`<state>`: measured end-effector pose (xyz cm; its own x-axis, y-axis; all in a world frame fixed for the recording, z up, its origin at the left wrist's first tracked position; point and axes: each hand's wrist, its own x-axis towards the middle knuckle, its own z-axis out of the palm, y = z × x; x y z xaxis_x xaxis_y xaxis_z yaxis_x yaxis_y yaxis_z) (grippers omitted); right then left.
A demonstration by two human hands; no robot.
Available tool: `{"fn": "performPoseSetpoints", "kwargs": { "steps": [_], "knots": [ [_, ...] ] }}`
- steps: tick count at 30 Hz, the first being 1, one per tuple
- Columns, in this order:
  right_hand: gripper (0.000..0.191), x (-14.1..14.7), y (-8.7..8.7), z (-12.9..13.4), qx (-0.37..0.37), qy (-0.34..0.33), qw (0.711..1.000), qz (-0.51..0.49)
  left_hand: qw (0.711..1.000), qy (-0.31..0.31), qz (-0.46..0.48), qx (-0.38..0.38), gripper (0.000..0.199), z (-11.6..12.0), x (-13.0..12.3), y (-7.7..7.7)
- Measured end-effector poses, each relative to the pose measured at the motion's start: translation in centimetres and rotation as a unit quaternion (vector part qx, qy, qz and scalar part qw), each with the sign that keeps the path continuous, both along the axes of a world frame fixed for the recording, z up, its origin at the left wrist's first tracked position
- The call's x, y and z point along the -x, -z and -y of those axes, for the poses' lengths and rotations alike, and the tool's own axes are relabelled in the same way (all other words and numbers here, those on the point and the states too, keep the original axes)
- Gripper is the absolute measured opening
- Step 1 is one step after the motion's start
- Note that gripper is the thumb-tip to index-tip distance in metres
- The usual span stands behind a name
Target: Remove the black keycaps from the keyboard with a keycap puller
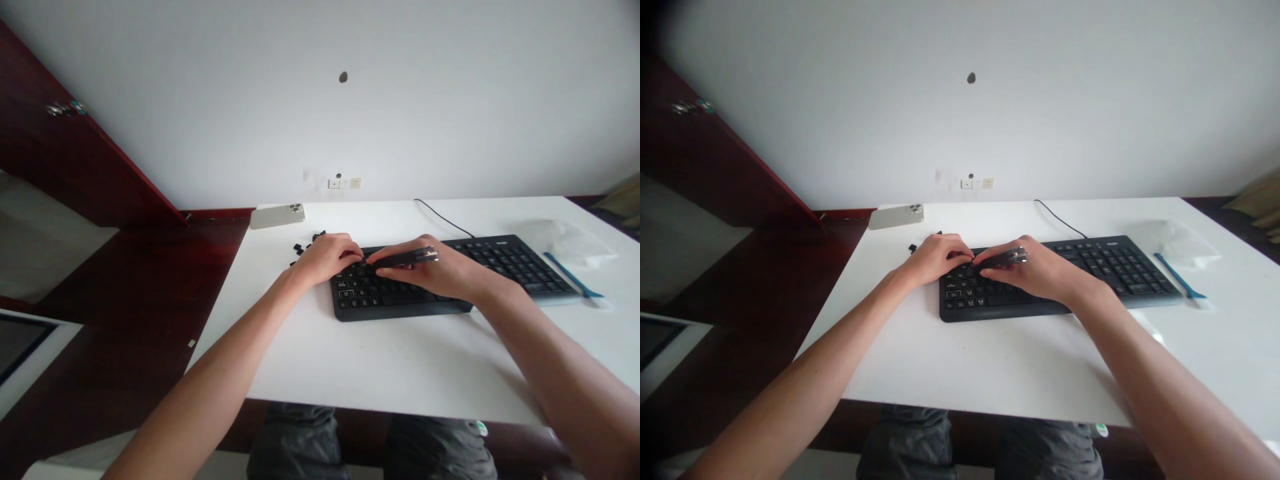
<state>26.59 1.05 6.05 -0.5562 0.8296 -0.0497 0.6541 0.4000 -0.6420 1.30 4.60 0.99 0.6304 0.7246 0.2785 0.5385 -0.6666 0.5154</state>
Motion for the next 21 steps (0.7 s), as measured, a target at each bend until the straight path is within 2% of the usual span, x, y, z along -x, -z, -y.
{"fn": "performPoseSetpoints", "kwargs": {
  "steps": [7,13,16,19,21],
  "knots": [
    [0.032,0.8,1.5,0.0,-0.092,-0.035,0.995,-0.023,1.0,-0.017,0.022,0.011,0.018,0.2,-0.1,0.0],
    [0.021,1.2,1.5,-0.2,-0.087,-0.09,0.989,-0.08,0.999,0.011,0.001,0.039,0.018,0.4,0.2,-0.9],
    [0.018,1.0,1.1,-0.3,-0.11,-0.07,0.984,-0.121,0.998,0.009,0.017,0.062,0.017,0.5,0.4,-1.0],
    [0.019,0.3,0.9,-0.8,-0.142,-0.033,0.981,-0.125,0.996,-0.002,0.038,0.078,0.033,0.5,0.3,-0.7],
    [0.021,-0.2,1.1,-1.3,-0.155,-0.005,0.979,-0.135,0.996,-0.004,0.037,0.078,0.035,0.5,0.1,-0.5]
  ]
}}
